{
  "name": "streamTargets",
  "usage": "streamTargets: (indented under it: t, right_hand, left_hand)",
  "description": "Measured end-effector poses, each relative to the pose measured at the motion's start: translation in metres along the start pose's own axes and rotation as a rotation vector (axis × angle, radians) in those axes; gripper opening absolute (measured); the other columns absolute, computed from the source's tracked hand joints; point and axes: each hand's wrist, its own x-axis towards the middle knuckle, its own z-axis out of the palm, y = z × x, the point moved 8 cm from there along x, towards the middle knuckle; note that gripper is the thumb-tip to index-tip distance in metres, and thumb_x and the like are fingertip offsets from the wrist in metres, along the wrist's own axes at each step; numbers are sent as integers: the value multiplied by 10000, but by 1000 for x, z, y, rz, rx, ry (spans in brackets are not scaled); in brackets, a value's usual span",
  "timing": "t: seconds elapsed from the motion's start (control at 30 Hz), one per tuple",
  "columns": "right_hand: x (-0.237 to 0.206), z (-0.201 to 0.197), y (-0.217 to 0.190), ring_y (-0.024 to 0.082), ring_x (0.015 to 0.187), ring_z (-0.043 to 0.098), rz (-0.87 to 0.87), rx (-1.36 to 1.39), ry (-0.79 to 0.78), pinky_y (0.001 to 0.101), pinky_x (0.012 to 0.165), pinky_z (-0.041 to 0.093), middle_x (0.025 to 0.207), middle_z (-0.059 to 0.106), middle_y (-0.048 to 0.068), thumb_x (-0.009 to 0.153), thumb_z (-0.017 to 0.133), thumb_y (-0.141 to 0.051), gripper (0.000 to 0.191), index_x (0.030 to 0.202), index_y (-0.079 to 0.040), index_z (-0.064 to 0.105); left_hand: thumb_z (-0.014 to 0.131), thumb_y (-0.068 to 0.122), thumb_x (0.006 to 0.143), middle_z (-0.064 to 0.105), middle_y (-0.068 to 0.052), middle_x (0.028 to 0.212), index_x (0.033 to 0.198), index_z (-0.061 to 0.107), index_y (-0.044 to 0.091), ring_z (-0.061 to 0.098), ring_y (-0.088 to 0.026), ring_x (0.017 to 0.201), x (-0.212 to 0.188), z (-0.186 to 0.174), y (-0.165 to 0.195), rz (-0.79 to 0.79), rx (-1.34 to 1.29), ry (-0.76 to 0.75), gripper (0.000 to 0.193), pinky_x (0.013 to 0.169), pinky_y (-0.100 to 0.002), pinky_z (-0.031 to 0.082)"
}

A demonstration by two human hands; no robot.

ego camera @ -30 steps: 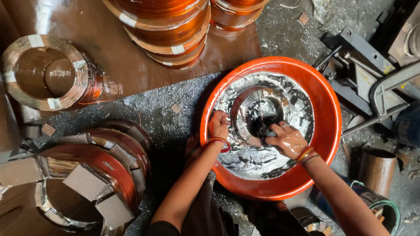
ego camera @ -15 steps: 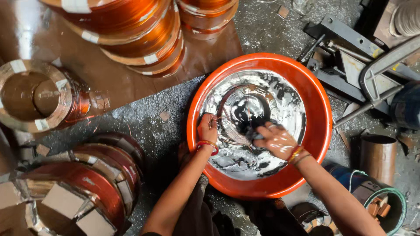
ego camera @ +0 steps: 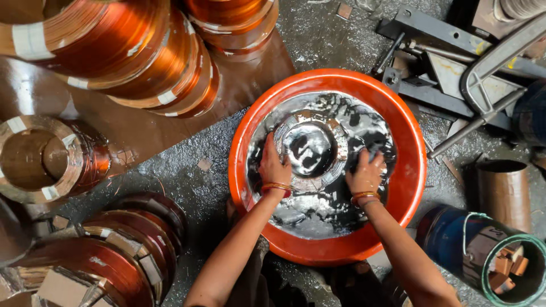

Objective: The person repeatedly submerges copper-wound coils into a red basin filled with soapy water, scrubbing them by hand. They lift each coil, rinse it, and place it back into the basin to continue cleaning.

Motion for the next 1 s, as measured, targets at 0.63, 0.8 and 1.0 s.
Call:
streamTargets:
  t: [0.63, 0.8, 1.0]
  right_hand:
    - [-48, -56, -28, 452, 1055, 576, 267, 513, 35, 494, 926, 477, 1158, 576, 278, 795, 848, -411, 763, 1300, 64, 528]
    - [11, -35, -19, 453, 949, 657, 196, 405, -168, 527, 781, 523, 1093, 659, 237, 836, 816, -505, 603, 1232, -81, 651]
    - [12, -28, -11, 456, 998, 654, 161, 530, -113, 504, 843, 530, 1151, 654, 262, 855, 846, -479, 664, 1253, -10, 597]
  left_hand:
    - [829, 95, 730, 542, -253, 1294, 1305, 309, 67, 617, -536, 1038, -28, 11, 1, -349, 230, -240, 776, 878, -581, 514]
    - [787, 67, 763, 589, -263, 1197, 1187, 347, 60, 639, -531, 993, -27, 20, -7, -306, 263, -258, 612, 846, -588, 523]
    - [758, 70, 801, 607, -286, 1164, 1187, 343, 37, 656, -519, 995, -23, 21, -11, -259, 233, -217, 568, 851, -571, 538]
